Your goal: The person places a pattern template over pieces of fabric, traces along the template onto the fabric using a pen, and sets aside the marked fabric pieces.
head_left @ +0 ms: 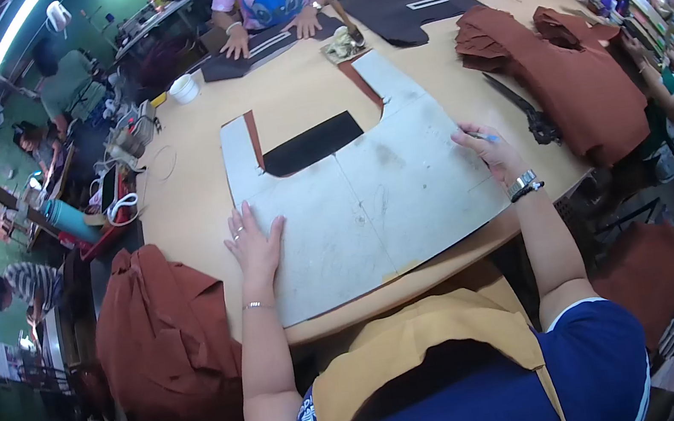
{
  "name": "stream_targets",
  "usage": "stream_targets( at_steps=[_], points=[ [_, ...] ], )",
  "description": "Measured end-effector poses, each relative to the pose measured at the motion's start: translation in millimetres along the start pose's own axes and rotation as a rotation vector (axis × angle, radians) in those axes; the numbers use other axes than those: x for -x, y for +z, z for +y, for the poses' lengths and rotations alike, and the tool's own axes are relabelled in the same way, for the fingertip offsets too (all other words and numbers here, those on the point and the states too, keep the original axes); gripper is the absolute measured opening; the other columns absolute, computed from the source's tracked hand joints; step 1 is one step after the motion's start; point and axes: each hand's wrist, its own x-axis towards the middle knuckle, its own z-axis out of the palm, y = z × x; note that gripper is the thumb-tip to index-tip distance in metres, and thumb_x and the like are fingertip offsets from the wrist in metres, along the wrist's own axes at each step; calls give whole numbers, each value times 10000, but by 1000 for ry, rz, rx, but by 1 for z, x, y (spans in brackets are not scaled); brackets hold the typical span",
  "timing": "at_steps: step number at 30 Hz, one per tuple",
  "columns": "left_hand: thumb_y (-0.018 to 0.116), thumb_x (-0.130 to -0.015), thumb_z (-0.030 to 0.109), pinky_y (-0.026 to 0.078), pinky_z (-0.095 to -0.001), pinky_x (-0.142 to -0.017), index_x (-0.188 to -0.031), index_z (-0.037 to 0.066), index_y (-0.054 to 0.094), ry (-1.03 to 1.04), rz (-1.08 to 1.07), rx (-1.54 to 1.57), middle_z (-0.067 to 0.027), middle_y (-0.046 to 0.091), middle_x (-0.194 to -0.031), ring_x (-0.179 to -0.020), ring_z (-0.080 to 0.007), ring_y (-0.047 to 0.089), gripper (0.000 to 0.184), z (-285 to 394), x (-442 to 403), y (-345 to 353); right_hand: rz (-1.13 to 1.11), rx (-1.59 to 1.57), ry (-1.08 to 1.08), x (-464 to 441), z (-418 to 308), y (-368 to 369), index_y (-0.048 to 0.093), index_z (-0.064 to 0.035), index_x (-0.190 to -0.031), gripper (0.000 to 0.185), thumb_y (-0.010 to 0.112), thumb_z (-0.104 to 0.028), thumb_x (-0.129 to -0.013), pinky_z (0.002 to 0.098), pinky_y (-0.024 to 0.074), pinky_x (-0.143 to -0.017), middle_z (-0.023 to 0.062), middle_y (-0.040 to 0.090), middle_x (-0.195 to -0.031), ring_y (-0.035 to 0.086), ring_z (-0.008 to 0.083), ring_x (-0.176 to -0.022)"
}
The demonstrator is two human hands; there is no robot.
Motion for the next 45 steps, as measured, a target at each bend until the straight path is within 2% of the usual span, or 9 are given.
stream_targets(
  at_steps=[4, 9, 18, 22, 25, 27, 34, 39, 45],
  points=[
    [389, -951, 564, 111, -676, -1094, -1513, 81, 190, -51, -4, 67, -182, 251, -1543, -1444, -350, 192, 766, 0, -3, -1, 108, 417, -281, 20, -26, 10, 543, 46, -1243, 498, 703, -237, -865, 260, 471, -810, 64, 631, -1057, 570, 101, -898],
    [264, -983, 566, 71, -678, -1097, -1524, 88, 163, -78, -7, 165, -151, 223, -1566, -1452, -337, 182, 730, -11, -9, 4, 229, 308, -642, 69, -72, -26, 601, -23, -1138, 248, 631, -140, -920, 260, 436, -869, 15, 621, -1042, 548, 105, -968],
    [517, -858, 647, 221, -652, -1066, -1419, 70, 384, -254, 131, -137, -198, 343, -1478, -1402, -315, 286, 816, 1, 9, 0, 738, -287, -686, 56, -34, -180, 506, 6, -1297, 453, 658, -167, -907, 324, 444, -966, 121, 578, -1259, 565, 205, -1113],
    [599, -846, 564, 375, -537, -1002, -1232, 99, 569, -207, 171, -22, -177, 495, -1337, -1264, -311, 455, 605, -11, 4, -2, 1319, 787, -1057, 54, -13, -138, 471, 52, -1314, 477, 633, -169, -924, 367, 420, -1009, 159, 509, -1347, 520, 264, -1199],
    [631, -860, 455, 468, -427, -906, -1061, 107, 638, -199, 172, -50, -171, 625, -1096, -1085, -331, 565, 403, -13, -2, -6, 939, 728, -915, 25, 10, -96, 470, 42, -1327, 477, 630, -161, -925, 363, 405, -1027, 151, 513, -1351, 515, 267, -1215],
    [613, -890, 395, 457, -397, -913, -1044, 70, 620, -284, 193, 358, -187, 631, -1020, -1086, -322, 559, 359, -17, -10, -1, 655, 516, -785, 12, 21, -50, 478, 27, -1328, 461, 622, -156, -930, 363, 402, -1031, 140, 523, -1345, 522, 262, -1210],
    [507, -976, 350, 461, -370, -899, -1182, -14, 553, -272, 420, 1539, -98, 618, -1110, -1044, -201, 555, 421, -91, 10, -108, 45, 506, -561, -35, 84, 2, 534, 4, -1282, 371, 588, -153, -950, 331, 432, -990, 116, 584, -1271, 562, 207, -1147],
    [489, -979, 349, 450, -390, -931, -1210, -2, 550, -289, 678, 1581, -104, 606, -1164, -1089, -221, 548, 424, -223, 161, -256, -20, 522, -475, -26, 80, 10, 556, 21, -1257, 333, 574, -137, -964, 324, 424, -1018, 130, 596, -1254, 557, 209, -1168],
    [467, -983, 347, 438, -414, -968, -1244, 12, 546, -753, 1051, 1391, -110, 591, -1230, -1143, -245, 540, 432, -324, 394, -298, -55, 568, -439, -24, 76, 11, 554, 44, -1250, 351, 578, -161, -965, 330, 423, -1022, 138, 600, -1246, 560, 209, -1164]
  ],
)
